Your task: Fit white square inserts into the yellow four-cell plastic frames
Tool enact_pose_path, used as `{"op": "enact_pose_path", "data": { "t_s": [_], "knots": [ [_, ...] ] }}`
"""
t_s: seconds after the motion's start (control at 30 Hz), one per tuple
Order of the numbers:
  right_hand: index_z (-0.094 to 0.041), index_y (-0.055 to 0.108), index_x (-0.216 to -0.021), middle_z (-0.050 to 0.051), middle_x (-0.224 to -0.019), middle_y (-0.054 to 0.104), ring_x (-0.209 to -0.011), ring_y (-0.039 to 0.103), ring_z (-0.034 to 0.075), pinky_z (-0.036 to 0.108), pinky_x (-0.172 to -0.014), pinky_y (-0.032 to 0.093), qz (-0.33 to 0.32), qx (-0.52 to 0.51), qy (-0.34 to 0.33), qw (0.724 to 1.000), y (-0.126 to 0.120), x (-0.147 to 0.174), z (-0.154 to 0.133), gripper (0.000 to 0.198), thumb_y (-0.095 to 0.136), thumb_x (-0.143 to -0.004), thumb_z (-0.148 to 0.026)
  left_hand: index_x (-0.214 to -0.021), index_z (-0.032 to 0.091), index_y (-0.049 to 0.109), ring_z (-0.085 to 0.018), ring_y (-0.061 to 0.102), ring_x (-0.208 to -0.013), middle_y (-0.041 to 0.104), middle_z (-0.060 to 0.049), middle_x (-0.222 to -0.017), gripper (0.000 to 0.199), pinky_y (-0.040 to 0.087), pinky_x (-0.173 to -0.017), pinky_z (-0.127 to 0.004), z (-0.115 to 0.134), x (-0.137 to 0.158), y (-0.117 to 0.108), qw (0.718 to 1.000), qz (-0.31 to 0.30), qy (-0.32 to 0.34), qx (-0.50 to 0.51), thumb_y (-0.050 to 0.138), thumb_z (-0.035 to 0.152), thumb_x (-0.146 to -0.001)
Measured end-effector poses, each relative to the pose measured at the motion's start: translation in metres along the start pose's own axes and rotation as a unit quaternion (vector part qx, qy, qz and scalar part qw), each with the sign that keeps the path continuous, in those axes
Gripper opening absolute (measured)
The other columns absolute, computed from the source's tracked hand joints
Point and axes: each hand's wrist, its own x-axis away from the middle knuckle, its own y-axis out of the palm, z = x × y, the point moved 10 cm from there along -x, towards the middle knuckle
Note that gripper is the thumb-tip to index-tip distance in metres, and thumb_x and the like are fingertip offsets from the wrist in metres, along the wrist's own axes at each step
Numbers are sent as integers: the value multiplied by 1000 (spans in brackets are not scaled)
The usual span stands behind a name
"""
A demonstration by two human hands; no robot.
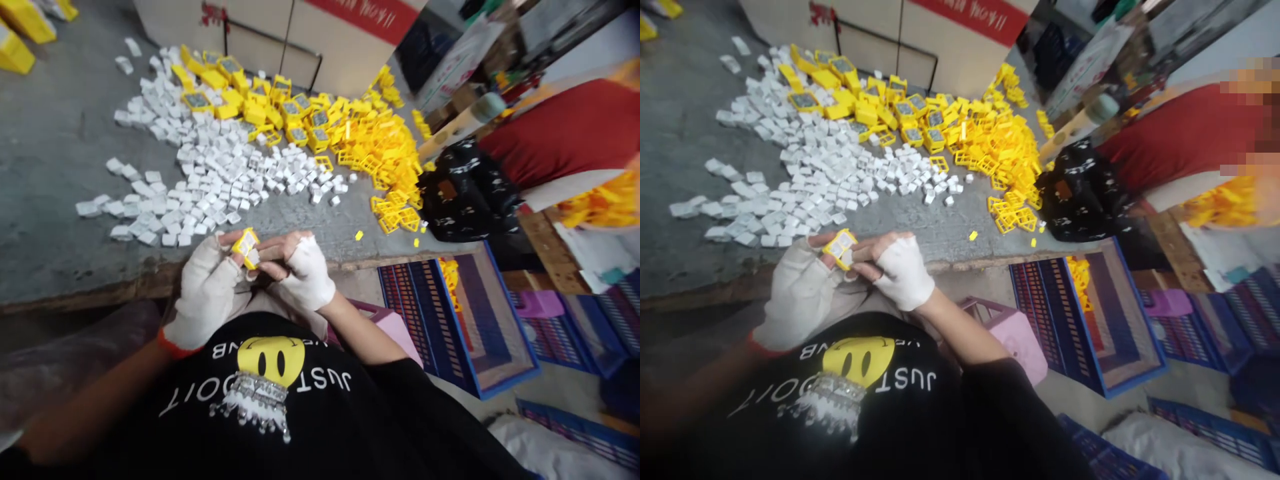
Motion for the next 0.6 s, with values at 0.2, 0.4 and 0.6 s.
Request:
{"op": "enact_pose_path", "data": {
  "t_s": [0.2,0.4,0.6],
  "knots": [
    [-37,91,-139,6,-145,94,-128,88,27,48,-112,65,-84,15,-50,995,7,-13,0,23,81,-121,-48,-112,36,97,-21,88,-104,94,-4,-119,31,75,-87,-27,9,-20,-13,993,51,31,-101,114,42,-86],
    [-26,89,-143,13,-148,92,-139,85,33,54,-124,66,-7,202,223,954,-95,-94,149,32,71,-117,-25,-103,43,98,-28,92,-86,94,-2,-103,30,77,-67,-33,2,-28,-8,996,38,-46,-60,113,58,-82],
    [-13,80,-154,30,-161,84,-155,79,50,71,-136,57,-93,364,361,854,-117,-175,253,56,90,-106,-39,-101,51,100,-31,95,-90,95,1,-107,26,77,-67,-33,0,-26,-11,994,44,-57,-78,112,62,-81]
  ]
}}
